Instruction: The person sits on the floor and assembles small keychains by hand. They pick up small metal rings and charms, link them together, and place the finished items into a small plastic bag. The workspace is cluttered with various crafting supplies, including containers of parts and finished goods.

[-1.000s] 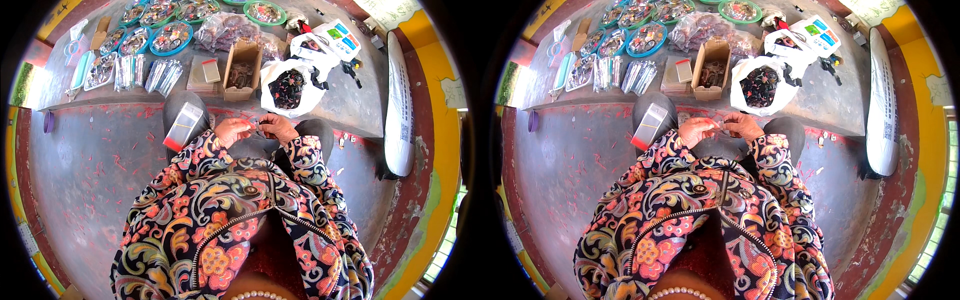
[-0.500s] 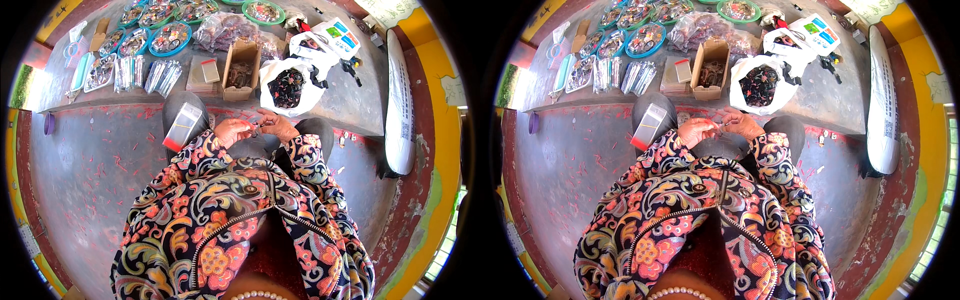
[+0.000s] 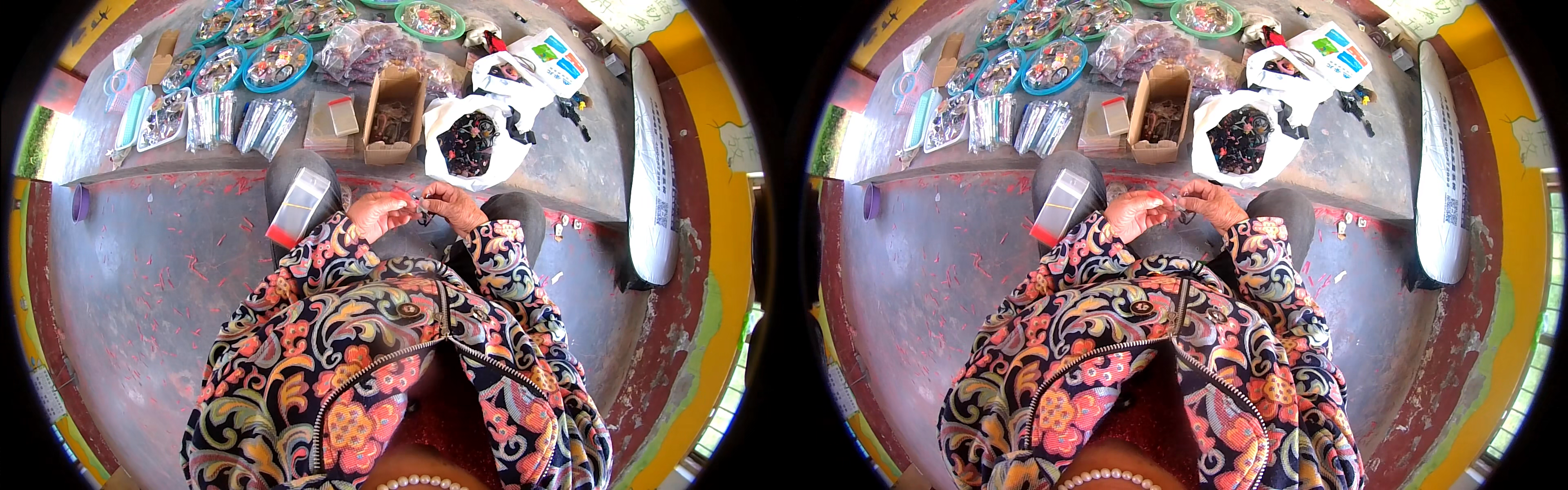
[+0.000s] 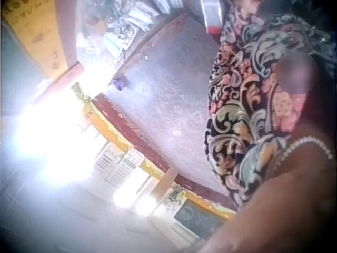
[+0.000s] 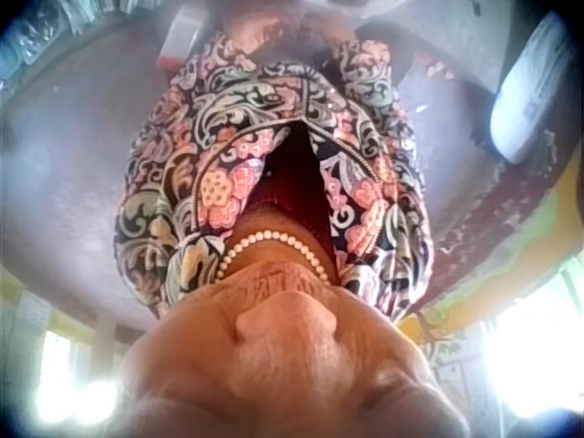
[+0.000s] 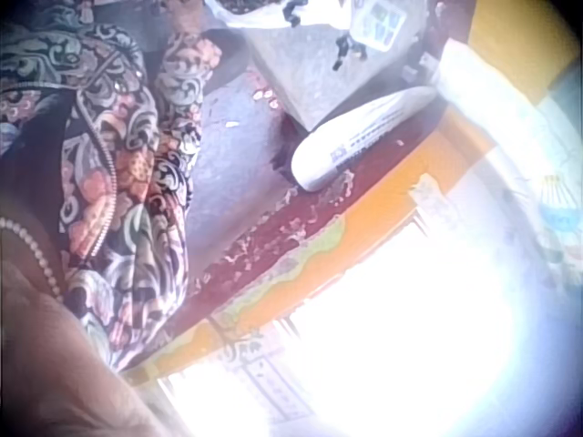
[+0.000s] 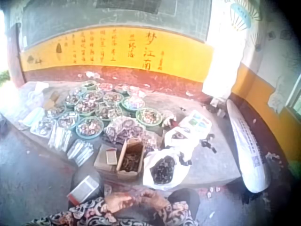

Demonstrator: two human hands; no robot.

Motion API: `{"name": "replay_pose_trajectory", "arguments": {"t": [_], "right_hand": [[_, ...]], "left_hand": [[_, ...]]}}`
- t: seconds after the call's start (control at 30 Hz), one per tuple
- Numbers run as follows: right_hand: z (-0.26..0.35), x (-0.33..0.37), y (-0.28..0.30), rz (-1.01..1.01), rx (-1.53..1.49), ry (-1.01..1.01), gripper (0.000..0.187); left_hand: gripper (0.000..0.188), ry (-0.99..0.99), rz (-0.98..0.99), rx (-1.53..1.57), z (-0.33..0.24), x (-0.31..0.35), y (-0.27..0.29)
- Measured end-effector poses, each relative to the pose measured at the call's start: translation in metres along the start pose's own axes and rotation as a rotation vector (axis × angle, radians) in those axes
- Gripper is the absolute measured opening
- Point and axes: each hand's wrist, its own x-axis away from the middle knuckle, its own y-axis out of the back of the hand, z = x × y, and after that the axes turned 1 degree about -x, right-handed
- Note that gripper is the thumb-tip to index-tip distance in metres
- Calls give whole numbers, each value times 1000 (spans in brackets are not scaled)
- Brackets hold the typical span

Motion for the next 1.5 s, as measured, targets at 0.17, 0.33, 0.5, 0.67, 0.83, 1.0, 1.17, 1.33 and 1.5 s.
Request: {"name": "replay_pose_trajectory", "arguments": {"t": [0.17,0.33,0.5,0.67,0.83,1.0,1.17,1.33,1.5], "right_hand": [[4,2,-3,-108,-183,-60,11],[7,3,2,-167,-149,-33,12],[13,4,-13,-210,117,4,14],[9,4,-37,-249,465,232,15],[1,1,-37,-295,852,436,17],[1,2,-37,-313,893,390,17],[-6,-2,-27,-262,859,403,15],[-9,-3,-23,-211,605,220,10],[-2,-1,-25,-178,499,131,9]], "left_hand": [[17,36,-82,-35,-2,1,-4],[18,96,-339,-195,10,-8,10],[18,106,-435,-396,16,-10,12],[19,99,-438,-438,16,-11,6],[18,49,-392,-460,22,-12,9],[19,-72,-269,-616,31,-17,25],[21,-61,-243,-719,29,-17,27],[21,-73,-271,-641,22,-10,12],[22,22,-273,-564,15,-6,8]]}}
